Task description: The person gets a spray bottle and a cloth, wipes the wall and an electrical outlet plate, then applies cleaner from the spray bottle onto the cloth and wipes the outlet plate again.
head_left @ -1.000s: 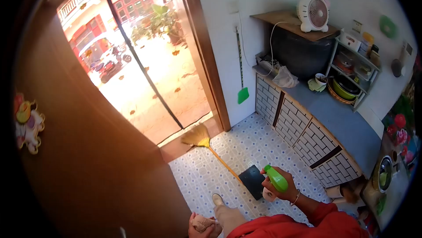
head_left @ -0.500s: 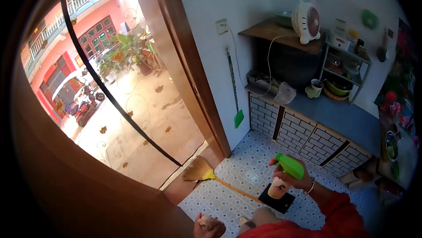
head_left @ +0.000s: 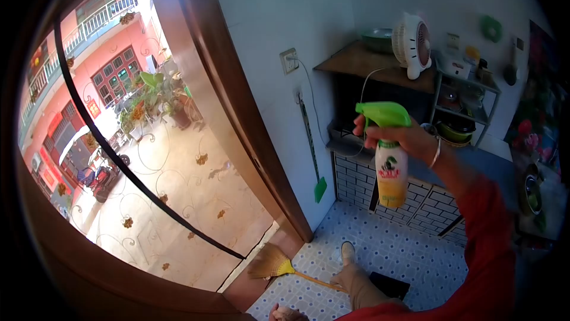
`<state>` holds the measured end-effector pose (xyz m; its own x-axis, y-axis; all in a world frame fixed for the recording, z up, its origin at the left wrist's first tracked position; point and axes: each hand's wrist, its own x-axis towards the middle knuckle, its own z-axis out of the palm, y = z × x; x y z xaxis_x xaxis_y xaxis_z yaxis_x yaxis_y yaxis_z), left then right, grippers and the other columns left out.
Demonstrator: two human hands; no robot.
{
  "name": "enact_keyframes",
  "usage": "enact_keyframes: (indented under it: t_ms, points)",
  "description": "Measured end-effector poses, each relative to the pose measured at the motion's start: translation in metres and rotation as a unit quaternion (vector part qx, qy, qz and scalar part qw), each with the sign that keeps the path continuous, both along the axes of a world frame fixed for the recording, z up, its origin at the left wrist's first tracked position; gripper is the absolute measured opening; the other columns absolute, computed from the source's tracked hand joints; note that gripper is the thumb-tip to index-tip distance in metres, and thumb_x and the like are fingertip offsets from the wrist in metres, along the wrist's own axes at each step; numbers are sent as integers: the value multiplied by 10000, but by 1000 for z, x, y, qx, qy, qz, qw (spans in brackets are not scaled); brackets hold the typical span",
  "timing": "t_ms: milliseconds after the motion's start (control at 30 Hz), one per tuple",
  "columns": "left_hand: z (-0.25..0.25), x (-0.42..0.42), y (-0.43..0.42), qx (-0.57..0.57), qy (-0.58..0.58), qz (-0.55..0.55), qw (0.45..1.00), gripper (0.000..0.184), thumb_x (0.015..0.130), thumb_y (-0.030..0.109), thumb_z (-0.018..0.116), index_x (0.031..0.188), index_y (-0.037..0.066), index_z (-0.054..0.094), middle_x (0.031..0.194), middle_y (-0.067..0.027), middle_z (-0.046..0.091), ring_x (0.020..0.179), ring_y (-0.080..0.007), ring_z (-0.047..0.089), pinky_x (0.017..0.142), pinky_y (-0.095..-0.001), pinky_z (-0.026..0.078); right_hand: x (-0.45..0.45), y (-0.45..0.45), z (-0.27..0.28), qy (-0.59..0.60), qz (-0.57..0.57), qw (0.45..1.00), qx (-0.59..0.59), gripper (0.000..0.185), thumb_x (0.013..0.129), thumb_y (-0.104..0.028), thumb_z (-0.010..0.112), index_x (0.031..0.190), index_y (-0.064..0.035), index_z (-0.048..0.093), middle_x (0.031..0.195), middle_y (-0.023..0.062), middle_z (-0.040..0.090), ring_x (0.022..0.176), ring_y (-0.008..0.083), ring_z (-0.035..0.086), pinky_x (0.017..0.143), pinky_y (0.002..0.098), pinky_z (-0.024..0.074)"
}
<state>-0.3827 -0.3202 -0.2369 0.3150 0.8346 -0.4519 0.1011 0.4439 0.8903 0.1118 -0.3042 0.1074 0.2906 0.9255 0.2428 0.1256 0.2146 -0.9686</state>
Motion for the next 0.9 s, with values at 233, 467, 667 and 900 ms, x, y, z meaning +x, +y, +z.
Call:
enact_keyframes:
  t_ms: [233, 467, 667, 900]
  points:
    - [-9, 94, 92, 186, 84, -30, 978, 810, 725, -3, 743, 1412, -15, 314, 1104, -149, 623, 989, -211, 639, 847, -336, 546, 98, 140, 49, -42, 19, 998, -30, 299, 851, -239, 711, 1060, -43, 628, 974, 79, 652, 768, 153, 640, 661, 301, 506]
    - [-32, 230, 176, 171, 150, -74, 971, 670, 712, 32, 759, 1306, -9, 454, 953, -89, 663, 868, -192, 646, 798, -318, 540, 167, 266, 82, -67, 96, 992, -50, 268, 859, -233, 716, 1040, -53, 633, 921, 68, 653, 737, 159, 641, 648, 315, 514]
    - [-1, 291, 208, 173, 12, -55, 983, 786, 711, 44, 762, 1404, 26, 393, 949, -64, 615, 846, -172, 600, 777, -307, 533, 187, 317, 95, -78, 117, 986, -92, 235, 864, -222, 720, 1004, -51, 640, 877, 65, 665, 697, 153, 631, 608, 294, 507]
    - [-72, 304, 267, 145, 11, -75, 987, 493, 718, 25, 729, 1152, -2, 496, 794, -30, 539, 758, -157, 551, 700, -312, 510, 203, 335, 115, -109, 196, 966, -126, 259, 877, -275, 708, 992, -53, 641, 882, 61, 660, 653, 134, 591, 550, 299, 486]
